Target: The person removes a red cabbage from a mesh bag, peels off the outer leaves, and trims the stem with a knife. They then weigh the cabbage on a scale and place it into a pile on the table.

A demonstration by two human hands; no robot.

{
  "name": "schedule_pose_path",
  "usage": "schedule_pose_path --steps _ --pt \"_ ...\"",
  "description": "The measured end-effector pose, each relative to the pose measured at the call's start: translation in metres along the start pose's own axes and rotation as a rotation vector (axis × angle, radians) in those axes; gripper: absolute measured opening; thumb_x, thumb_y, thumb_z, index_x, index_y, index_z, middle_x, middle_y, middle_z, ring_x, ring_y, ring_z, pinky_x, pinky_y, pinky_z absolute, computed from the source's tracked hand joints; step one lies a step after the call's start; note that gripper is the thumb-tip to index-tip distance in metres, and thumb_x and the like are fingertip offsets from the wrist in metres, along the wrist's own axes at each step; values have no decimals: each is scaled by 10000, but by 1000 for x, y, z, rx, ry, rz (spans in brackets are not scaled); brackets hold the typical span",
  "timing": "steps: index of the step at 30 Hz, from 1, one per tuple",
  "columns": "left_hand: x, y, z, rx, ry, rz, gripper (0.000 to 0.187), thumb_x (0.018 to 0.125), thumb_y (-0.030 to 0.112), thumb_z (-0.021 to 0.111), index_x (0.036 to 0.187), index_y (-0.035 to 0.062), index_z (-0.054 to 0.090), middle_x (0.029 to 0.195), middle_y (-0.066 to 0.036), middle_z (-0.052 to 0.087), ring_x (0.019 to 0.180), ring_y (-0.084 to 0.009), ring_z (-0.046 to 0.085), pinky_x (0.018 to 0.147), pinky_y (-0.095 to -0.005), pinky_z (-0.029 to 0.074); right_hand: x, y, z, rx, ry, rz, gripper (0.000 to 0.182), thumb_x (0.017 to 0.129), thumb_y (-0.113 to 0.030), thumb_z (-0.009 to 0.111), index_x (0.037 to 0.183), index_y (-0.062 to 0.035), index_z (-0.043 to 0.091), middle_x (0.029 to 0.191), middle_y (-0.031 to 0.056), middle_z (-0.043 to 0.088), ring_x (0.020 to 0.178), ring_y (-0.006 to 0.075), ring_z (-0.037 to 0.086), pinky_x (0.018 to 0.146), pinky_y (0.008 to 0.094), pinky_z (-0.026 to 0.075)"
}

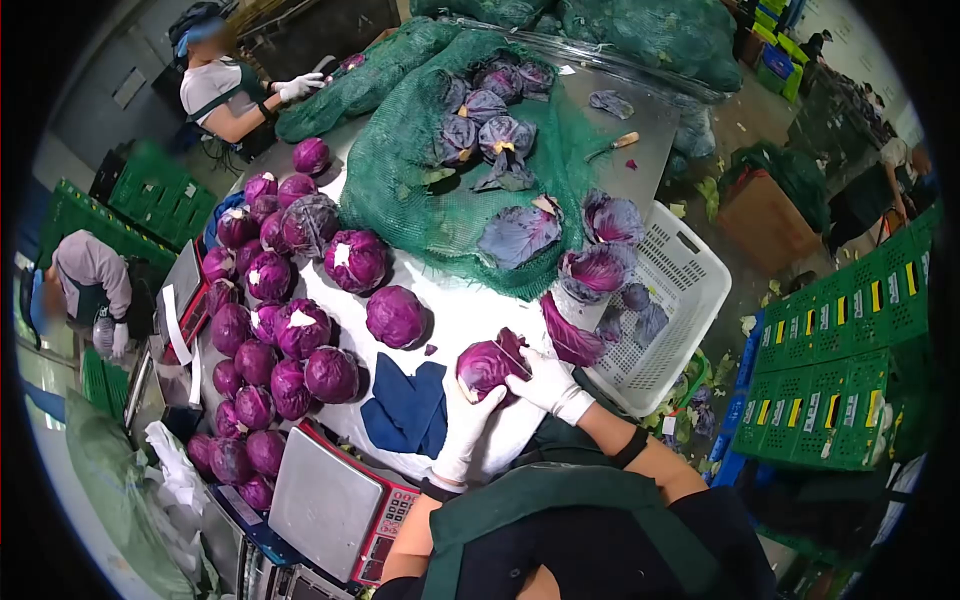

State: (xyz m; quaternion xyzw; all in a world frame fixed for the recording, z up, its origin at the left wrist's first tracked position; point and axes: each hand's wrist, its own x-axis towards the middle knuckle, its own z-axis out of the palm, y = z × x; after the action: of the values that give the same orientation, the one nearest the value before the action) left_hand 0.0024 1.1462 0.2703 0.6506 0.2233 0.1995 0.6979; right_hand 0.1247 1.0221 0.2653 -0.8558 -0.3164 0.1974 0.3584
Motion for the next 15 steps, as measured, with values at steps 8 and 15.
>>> schedule_pose_path --steps 8,15 --pt "7 -3 -44 -1161 -53 -536 752 801 460 627 1391 148 280 1349 -146 396 1181 -339 461 898 -467 490 21 71 -38 908 36 379 324 794 -32 537 1114 -23 486 695 89 616 460 136 533 409 257 435" --pt "31 33 -80 -1475 207 -313 716 768 651 510 1316 199 419 1322 -147 441 1115 -400 496 781 -492 545 2 139 -151 -222 617 37 637 764 -8 653 1346 -23 394 1242 163 537 1097 240 538 971 339 403"
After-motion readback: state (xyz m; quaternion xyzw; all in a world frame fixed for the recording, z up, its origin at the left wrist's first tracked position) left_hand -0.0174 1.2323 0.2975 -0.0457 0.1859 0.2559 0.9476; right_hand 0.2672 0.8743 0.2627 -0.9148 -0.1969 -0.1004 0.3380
